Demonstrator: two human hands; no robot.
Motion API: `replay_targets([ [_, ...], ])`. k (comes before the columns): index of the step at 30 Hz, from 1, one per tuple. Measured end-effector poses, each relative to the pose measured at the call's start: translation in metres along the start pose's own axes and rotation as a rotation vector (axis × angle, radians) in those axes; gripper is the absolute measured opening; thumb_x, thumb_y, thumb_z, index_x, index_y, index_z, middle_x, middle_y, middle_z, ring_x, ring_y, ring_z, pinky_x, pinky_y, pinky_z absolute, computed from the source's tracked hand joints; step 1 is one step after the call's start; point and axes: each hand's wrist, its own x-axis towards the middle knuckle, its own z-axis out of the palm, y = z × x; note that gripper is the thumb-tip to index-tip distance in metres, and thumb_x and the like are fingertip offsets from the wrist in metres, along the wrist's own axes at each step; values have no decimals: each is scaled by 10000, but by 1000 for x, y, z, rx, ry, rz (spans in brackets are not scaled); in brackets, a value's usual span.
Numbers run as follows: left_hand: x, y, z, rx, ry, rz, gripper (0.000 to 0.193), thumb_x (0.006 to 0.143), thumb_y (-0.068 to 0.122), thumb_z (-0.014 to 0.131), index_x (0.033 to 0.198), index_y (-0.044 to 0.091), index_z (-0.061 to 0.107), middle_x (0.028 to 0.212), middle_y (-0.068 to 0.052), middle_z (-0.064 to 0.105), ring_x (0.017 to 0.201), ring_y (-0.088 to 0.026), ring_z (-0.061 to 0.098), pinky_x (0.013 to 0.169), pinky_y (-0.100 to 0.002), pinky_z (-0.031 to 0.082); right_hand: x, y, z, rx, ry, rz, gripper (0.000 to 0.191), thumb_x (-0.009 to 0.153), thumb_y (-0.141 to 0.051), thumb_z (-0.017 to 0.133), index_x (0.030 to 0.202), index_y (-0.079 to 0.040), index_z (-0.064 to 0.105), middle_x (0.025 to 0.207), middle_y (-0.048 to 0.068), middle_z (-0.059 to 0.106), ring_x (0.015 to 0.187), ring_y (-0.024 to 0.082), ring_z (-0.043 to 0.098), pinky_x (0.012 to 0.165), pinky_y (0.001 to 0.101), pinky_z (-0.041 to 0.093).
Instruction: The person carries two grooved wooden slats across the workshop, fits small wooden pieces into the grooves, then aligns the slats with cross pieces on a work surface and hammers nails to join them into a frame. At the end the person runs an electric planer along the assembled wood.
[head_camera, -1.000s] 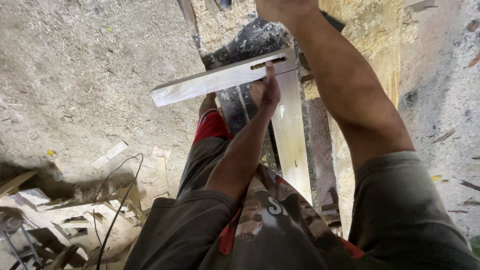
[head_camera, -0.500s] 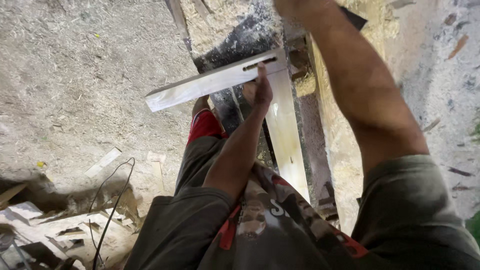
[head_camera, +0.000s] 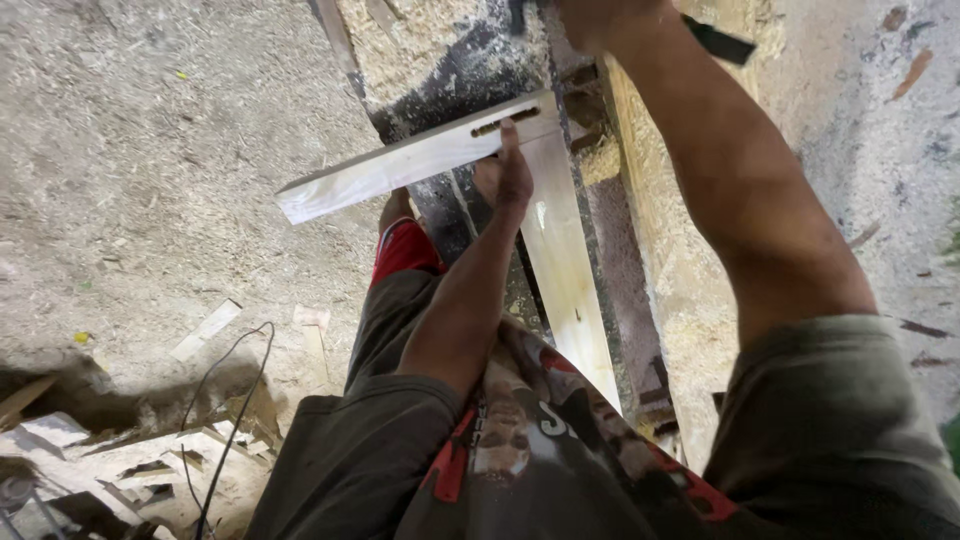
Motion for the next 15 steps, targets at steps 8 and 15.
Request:
replay_targets([
  [8, 2, -7, 6, -12, 73, 89, 748, 845, 684, 615, 1166, 17, 725, 1104, -183, 753, 1025, -364, 697, 891, -472, 499, -59, -34, -6, 143, -65, 79, 503, 897, -140, 664, 1381, -37, 574, 1250, 279, 652, 1152, 449, 640, 919, 547, 534],
  [15, 1, -20, 7, 288, -31, -261, 797, 887, 921, 469, 602, 181, 387, 608, 2, 444, 547, -217, 413, 531, -469, 299, -62, -30, -25, 127, 65, 65, 420, 882, -143, 664, 1286, -44, 609, 1146, 268, 674, 1049, 435, 662, 849, 547, 544],
])
